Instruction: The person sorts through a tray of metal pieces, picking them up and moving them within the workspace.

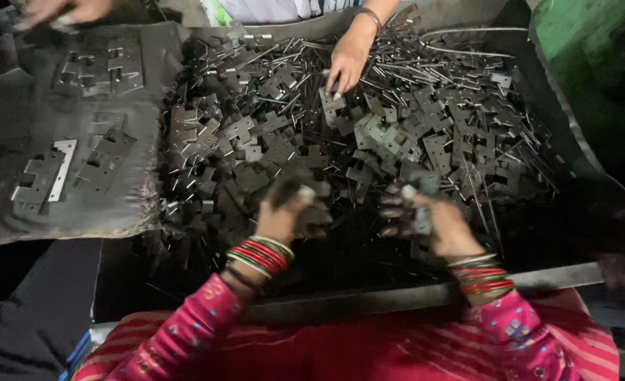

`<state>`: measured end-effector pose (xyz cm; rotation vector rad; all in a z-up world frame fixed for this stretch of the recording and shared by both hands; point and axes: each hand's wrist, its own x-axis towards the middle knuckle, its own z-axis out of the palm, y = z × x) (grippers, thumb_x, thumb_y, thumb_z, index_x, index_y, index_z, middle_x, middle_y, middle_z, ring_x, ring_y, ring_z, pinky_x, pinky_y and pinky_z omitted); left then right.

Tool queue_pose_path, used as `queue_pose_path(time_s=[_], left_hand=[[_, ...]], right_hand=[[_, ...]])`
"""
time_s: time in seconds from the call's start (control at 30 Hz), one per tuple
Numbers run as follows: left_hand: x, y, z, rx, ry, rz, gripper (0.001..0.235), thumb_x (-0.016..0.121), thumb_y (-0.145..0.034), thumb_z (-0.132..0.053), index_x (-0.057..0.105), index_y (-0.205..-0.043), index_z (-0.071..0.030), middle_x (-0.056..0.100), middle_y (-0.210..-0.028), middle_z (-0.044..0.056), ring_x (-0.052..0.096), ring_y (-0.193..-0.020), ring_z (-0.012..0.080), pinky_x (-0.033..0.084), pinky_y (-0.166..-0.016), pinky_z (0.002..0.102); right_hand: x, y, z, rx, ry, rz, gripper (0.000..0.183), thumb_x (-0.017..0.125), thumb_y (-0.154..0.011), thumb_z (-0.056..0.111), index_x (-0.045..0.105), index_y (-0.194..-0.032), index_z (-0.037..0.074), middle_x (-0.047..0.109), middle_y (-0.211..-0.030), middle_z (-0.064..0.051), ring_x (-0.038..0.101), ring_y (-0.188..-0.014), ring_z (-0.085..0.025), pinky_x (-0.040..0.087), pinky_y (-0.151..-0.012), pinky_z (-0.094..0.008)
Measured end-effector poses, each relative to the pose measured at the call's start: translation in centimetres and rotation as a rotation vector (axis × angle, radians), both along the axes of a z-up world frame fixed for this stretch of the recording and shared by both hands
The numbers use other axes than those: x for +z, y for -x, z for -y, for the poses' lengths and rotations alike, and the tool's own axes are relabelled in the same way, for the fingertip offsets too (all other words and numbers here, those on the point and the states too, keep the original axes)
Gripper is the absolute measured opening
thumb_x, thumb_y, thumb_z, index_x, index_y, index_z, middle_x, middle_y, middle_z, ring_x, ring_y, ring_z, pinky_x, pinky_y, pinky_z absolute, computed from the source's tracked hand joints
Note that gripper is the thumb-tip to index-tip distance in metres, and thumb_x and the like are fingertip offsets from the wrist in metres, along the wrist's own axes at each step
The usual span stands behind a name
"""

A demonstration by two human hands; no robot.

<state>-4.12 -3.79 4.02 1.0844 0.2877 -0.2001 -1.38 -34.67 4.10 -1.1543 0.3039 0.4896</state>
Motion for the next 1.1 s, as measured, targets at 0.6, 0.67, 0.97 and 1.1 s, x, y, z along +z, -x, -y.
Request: queue_pose_path(time_s=[0.6, 0.67, 0.97, 1.1], left_hand=[[4.1, -2.5, -9.5, 0.051, -1.800, 0.401, 0.011, 0.074, -0.071, -0.017, 0.072, -0.074, -0.006, 0.070, -0.074, 0.022, 0.071, -0.072, 0.0419, 0.059, -0.072, 0.051], [4.8, -3.9, -15.2, 0.275, -2.133, 0.311, 0.007, 0.071, -0.073, -0.017, 0.071, -0.076, -0.011, 0.072, -0.074, 0.017, 0.073, -0.069, 0.0352, 0.060, -0.065, 0.046], [3.9, -6.7, -25.1, 0.818, -2.454, -0.003, 0.027, 0.057, -0.094, -0.023, 0.070, -0.114, -0.012, 0.077, -0.088, 0.010, 0.074, -0.081, 0.0332, 0.056, -0.068, 0.047], [5.3, -5.4, -15.2, 0.587, -2.431, 0.307, 0.045, 0.064, -0.083, -0.030, 0.066, -0.121, -0.007, 0.076, -0.103, 0.015, 0.072, -0.104, 0.0355, 0.049, -0.091, 0.054]], right_hand=[[-6.2, -1.4, 2.9, 0.827, 1.840, 0.332, 0.056, 0.063, -0.094, 0.050, 0.056, -0.140, 0.020, 0.070, -0.125, -0.019, 0.068, -0.119, -0.038, 0.056, -0.099, -0.050], [-7.3, -2.2, 3.7, 0.840, 1.842, 0.312, 0.061, 0.066, -0.092, 0.049, 0.051, -0.143, 0.018, 0.069, -0.127, -0.020, 0.066, -0.121, -0.038, 0.055, -0.100, -0.050], [-7.2, -4.4, 3.9, 0.892, 1.787, 0.342, 0.078, 0.079, -0.084, 0.047, 0.047, -0.149, 0.018, 0.058, -0.144, -0.016, 0.057, -0.134, -0.036, 0.050, -0.109, -0.049], [-9.3, -4.9, 5.4, 0.918, 1.741, 0.415, 0.085, 0.084, -0.077, 0.049, 0.050, -0.149, 0.019, 0.061, -0.140, -0.015, 0.057, -0.133, -0.033, 0.050, -0.109, -0.045]])
